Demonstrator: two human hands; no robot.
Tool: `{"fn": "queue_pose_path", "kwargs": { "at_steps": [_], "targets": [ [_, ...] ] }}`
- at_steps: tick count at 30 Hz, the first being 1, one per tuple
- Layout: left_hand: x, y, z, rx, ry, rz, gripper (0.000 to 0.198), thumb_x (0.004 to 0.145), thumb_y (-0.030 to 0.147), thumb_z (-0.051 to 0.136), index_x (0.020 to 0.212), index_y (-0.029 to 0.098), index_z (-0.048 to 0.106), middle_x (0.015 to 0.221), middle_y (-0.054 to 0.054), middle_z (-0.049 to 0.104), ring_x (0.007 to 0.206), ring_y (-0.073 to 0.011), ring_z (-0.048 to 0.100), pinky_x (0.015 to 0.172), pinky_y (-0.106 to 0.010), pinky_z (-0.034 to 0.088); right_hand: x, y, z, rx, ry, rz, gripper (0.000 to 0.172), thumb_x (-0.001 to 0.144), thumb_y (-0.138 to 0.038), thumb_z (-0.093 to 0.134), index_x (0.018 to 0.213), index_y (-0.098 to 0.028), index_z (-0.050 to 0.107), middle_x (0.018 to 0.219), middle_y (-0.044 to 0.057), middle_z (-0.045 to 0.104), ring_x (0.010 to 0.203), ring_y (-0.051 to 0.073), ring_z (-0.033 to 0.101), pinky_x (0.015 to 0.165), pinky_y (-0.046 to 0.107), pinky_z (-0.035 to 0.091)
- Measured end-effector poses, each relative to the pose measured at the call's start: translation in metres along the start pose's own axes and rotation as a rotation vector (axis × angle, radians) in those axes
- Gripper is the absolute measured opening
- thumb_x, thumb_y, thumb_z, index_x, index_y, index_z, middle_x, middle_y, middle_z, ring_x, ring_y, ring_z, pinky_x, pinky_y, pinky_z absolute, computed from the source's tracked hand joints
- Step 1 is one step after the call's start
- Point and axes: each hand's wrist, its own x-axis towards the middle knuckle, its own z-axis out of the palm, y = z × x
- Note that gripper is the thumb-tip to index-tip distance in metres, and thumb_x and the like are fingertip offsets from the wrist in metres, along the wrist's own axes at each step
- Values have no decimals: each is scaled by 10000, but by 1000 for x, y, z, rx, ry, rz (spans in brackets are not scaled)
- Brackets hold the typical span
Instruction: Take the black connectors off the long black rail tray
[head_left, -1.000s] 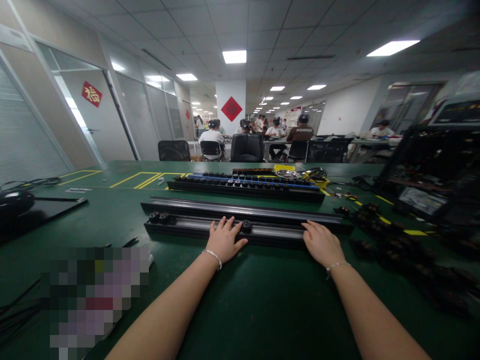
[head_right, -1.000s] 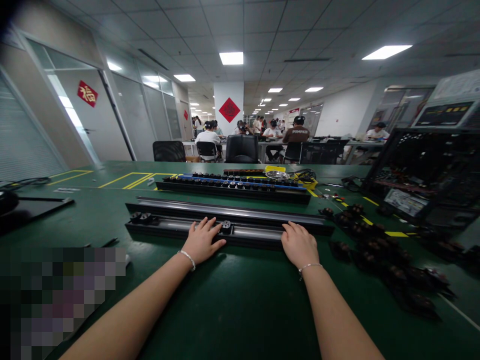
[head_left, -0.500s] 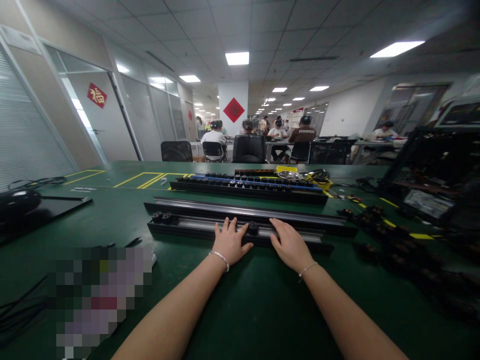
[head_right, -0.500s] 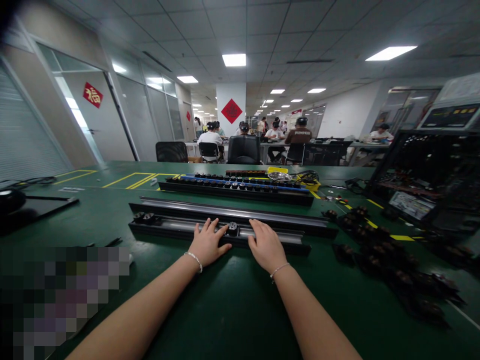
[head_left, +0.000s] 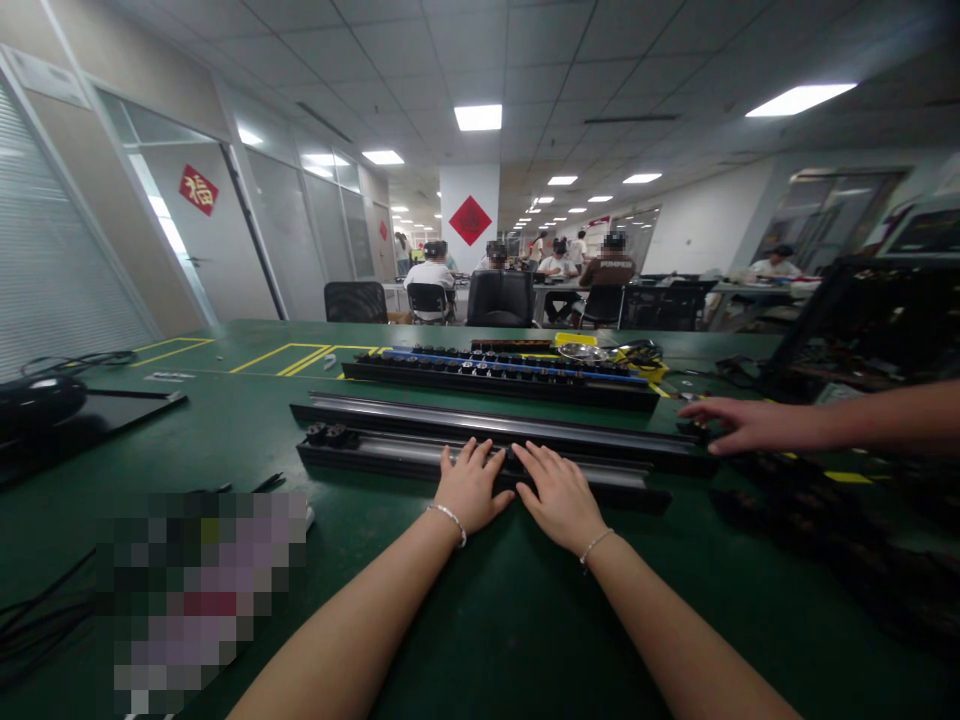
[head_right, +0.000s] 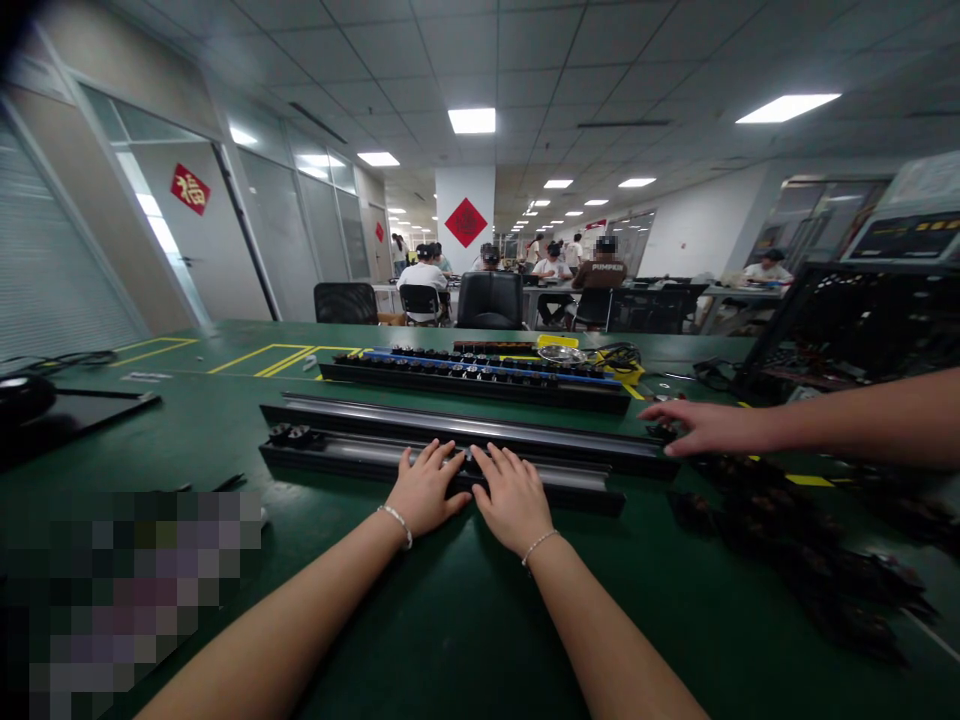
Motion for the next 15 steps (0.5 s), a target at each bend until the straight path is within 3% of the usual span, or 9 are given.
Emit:
{"fn": "queue_pose_path", "kwargs": {
  "at_steps": [7, 15],
  "targets": [
    [1, 3, -2, -5, 6, -20, 601, 793, 570, 442, 1337, 320, 379, 1433, -67, 364, 1329, -321, 249, 1018, -653, 158, 2, -3, -1, 40, -2, 28, 568, 859, -379, 363, 1398, -206, 317, 1393, 45, 427, 1287, 227, 326, 1028, 397, 242],
    [2, 6, -2, 6, -6, -46, 617, 765, 593, 477, 1326, 351, 392, 1431, -60, 363, 1323, -341, 245, 1008, -673, 142, 11, -7, -1, 109, 2, 180, 500, 869, -409, 341, 1327, -227, 428, 1317, 67, 507, 1242, 222, 389, 993, 406, 284]
  ]
}}
